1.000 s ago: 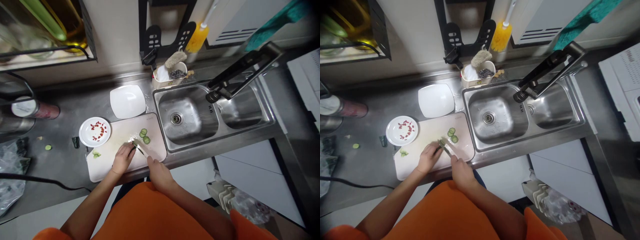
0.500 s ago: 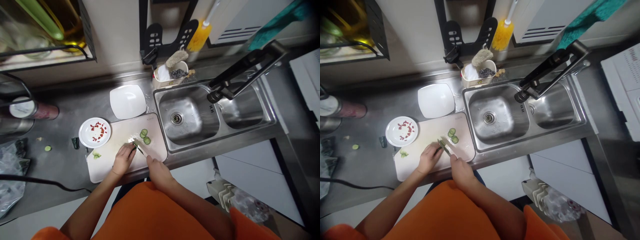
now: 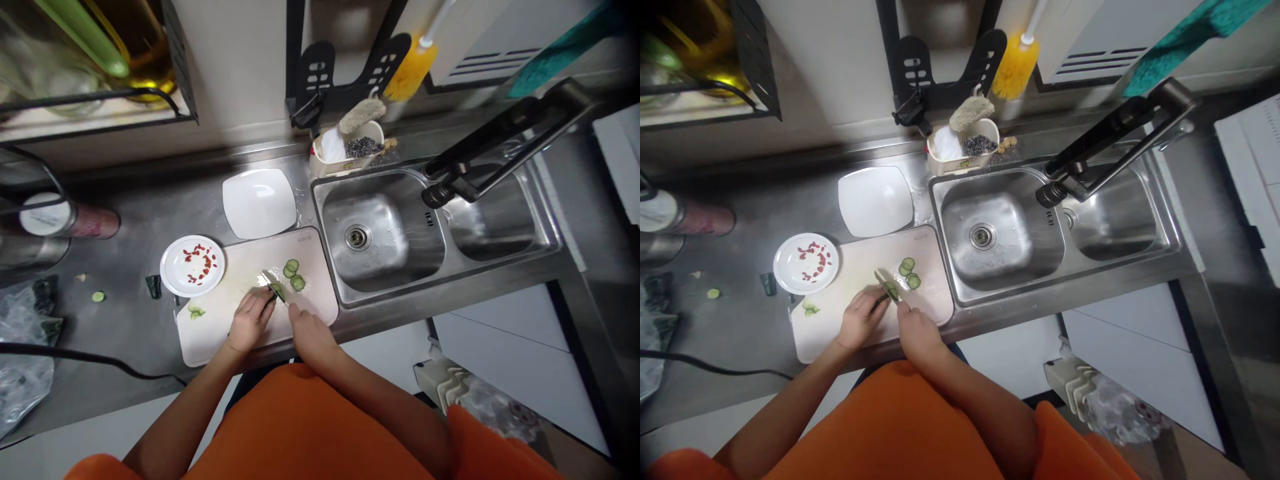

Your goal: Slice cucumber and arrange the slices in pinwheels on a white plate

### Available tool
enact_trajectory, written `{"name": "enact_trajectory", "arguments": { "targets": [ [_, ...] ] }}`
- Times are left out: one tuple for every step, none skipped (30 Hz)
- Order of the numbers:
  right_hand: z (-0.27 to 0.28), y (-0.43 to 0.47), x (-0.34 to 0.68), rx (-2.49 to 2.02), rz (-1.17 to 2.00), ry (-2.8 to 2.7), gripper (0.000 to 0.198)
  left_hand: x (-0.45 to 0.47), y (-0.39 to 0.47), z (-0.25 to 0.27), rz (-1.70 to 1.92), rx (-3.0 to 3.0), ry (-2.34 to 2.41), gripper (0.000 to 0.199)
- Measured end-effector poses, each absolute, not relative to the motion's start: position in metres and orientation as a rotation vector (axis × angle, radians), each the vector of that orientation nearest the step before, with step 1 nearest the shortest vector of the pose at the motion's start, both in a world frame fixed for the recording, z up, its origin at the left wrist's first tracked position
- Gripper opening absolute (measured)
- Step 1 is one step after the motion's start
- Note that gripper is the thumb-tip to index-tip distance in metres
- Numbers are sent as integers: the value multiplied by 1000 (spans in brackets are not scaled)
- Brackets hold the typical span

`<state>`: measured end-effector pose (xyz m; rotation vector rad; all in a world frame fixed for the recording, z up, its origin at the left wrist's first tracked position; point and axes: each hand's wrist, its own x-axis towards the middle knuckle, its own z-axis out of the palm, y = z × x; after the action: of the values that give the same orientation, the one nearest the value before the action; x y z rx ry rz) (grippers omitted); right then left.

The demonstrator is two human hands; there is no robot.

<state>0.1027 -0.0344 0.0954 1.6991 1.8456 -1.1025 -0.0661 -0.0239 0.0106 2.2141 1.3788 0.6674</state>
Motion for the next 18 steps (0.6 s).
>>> {"name": "enact_trajectory", "arguments": {
  "targets": [
    [92,-33,101,1704,-1104,1856,38,-66,-24,11,667,2214,1379,20],
    [89,-31,100,1711,-1102,1867,39,-66,-24,11,667,2214,1379,21],
    [87,-30,98,1719,-1098,1875,40,-66,-24,11,666,2214,1379,21],
    [85,-29,97,1729,-1091,1881,41,-66,-23,11,663,2214,1379,21],
    [84,-28,96,1736,-1088,1884,41,-66,-23,11,659,2215,1380,21],
    [83,-27,95,1739,-1089,1885,42,-66,-23,11,656,2216,1381,21],
    [82,-26,95,1741,-1094,1884,42,-66,-23,11,654,2218,1383,21],
    [82,-26,95,1743,-1100,1882,42,-66,-23,11,653,2219,1385,21],
    [82,-26,95,1744,-1107,1881,42,-66,-23,12,653,2221,1386,21],
    [82,-27,96,1748,-1113,1883,42,-66,-23,12,655,2221,1385,20],
    [82,-27,96,1753,-1115,1889,43,-66,-23,12,659,2219,1384,20],
    [81,-28,98,1758,-1115,1895,45,-66,-23,12,662,2217,1382,20],
    [81,-29,99,1760,-1114,1900,47,-66,-23,12,666,2213,1380,20],
    [81,-29,101,1762,-1110,1900,49,-66,-23,12,670,2209,1379,20],
    [81,-30,104,1765,-1104,1893,50,-66,-23,12,673,2205,1378,20],
    [81,-31,106,1767,-1093,1879,51,-65,-23,12,674,2201,1378,20],
    [82,-32,109,1770,-1077,1862,51,-65,-24,12,675,2199,1378,20],
    [83,-33,111,1773,-1055,1848,50,-65,-24,12,680,2198,1378,20]
  ]
}}
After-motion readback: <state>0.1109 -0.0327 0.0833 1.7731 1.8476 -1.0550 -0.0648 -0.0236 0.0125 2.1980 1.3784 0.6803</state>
